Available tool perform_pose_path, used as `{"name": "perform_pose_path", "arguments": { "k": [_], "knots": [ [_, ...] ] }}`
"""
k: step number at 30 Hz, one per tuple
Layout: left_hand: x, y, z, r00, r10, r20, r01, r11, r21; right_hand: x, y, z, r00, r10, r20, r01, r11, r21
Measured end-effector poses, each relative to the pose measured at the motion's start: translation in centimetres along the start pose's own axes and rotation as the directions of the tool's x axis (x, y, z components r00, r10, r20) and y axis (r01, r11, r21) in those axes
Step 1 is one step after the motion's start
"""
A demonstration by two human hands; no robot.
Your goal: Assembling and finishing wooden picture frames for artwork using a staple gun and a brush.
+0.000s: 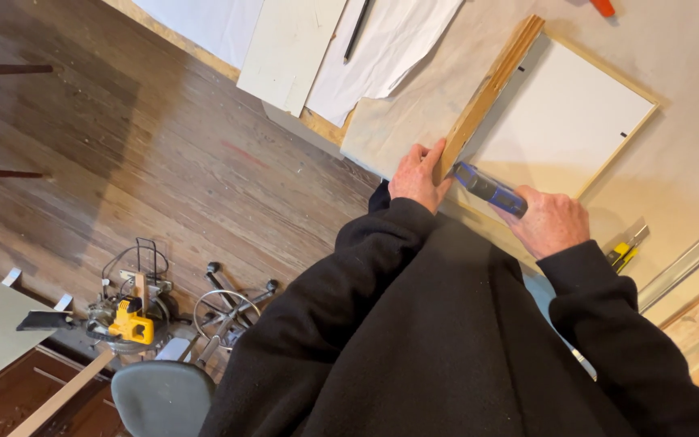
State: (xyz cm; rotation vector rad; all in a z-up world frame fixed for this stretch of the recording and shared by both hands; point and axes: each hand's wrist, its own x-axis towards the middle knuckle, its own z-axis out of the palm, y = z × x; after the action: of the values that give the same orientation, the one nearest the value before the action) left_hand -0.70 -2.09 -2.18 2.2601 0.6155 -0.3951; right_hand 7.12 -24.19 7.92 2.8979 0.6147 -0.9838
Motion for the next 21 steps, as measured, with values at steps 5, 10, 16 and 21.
{"name": "perform_pose_path", "arguments": {
  "k": [5,10,16,21],
  "knots": [
    [0.6,0.2,-1.0,0.985,0.115,-0.130,-0.126,0.989,-0.078,-2.9,2.9,-5.6,0.996,0.063,-0.057,-0.054,0.987,0.149],
    [1.7,0.8,-0.7,0.959,0.187,-0.212,-0.220,0.965,-0.145,-4.6,12.8,-6.4,0.901,0.415,-0.124,-0.286,0.785,0.550],
    [2.5,1.6,-0.3,0.951,0.228,-0.208,-0.250,0.964,-0.089,-1.7,18.8,-3.5,0.776,0.558,-0.294,-0.119,0.587,0.801],
    [1.8,2.8,-1.3,0.980,0.114,-0.163,-0.121,0.992,-0.037,-0.2,19.8,-1.5,0.728,0.622,-0.290,-0.198,0.595,0.779]
  ]
}}
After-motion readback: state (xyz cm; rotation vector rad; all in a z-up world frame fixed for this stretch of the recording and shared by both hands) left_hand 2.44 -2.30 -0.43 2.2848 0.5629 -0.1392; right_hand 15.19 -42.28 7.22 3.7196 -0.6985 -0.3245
